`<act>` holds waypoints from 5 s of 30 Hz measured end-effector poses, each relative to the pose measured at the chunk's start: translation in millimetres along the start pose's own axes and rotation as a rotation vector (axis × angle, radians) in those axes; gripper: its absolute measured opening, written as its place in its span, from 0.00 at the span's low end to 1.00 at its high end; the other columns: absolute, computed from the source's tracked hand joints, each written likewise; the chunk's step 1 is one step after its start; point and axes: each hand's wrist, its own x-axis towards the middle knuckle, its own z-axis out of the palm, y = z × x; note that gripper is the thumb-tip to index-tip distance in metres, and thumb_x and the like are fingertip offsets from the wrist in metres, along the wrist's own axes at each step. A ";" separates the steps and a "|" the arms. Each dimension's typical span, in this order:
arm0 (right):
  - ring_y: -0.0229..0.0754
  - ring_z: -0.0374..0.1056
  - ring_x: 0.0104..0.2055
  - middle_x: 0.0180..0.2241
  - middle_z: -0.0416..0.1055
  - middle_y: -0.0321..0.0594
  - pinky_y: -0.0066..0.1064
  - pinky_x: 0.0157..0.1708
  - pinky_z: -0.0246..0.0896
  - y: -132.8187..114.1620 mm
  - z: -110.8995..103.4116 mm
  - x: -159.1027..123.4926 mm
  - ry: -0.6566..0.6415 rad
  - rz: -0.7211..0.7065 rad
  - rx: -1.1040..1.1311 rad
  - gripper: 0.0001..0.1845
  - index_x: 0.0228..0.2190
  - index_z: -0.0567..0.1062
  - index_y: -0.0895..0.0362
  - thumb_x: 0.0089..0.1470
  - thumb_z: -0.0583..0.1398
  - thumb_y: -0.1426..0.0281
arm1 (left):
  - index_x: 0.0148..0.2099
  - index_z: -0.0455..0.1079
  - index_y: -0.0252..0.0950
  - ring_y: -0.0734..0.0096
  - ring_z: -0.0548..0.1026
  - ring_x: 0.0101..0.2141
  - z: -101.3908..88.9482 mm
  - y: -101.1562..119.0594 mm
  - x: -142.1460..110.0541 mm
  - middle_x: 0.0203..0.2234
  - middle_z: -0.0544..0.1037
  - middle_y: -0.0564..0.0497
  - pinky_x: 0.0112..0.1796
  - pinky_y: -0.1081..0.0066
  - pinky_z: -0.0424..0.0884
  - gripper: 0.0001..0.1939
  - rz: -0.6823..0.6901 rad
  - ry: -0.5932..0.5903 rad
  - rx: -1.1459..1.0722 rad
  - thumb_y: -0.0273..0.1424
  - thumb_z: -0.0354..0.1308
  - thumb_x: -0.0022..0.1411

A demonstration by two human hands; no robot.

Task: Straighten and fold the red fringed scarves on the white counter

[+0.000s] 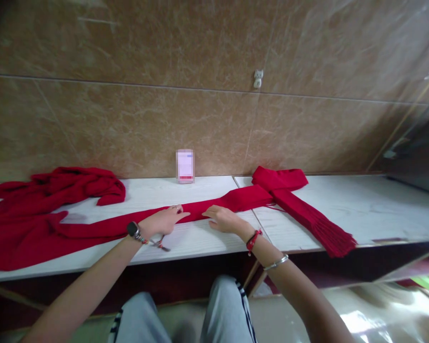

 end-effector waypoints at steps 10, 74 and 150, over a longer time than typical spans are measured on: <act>0.42 0.65 0.44 0.44 0.69 0.48 0.33 0.42 0.62 -0.6 8.3 20.5 -0.033 0.006 0.028 0.25 0.46 0.69 0.60 0.46 0.49 0.83 | 0.55 0.61 0.34 0.65 0.66 0.44 3.7 -12.3 -10.4 0.46 0.66 0.45 0.47 0.70 0.62 0.25 0.089 0.119 -0.061 0.22 0.48 0.54; 0.41 0.61 0.53 0.50 0.66 0.48 0.35 0.52 0.57 1.9 42.8 32.7 0.031 -0.115 0.054 0.25 0.48 0.68 0.61 0.50 0.49 0.85 | 0.60 0.53 0.36 0.71 0.51 0.59 30.4 -36.2 -73.4 0.60 0.54 0.48 0.56 0.65 0.51 0.30 -0.150 0.149 -0.046 0.16 0.41 0.56; 0.39 0.67 0.33 0.32 0.70 0.42 0.28 0.30 0.59 -7.8 -1.0 25.6 -0.155 -0.107 -0.334 0.12 0.42 0.65 0.60 0.56 0.49 0.78 | 0.40 0.71 0.32 0.74 0.68 0.27 -12.8 -36.4 101.4 0.28 0.74 0.52 0.27 0.78 0.61 0.13 -0.160 -0.140 -0.378 0.30 0.53 0.53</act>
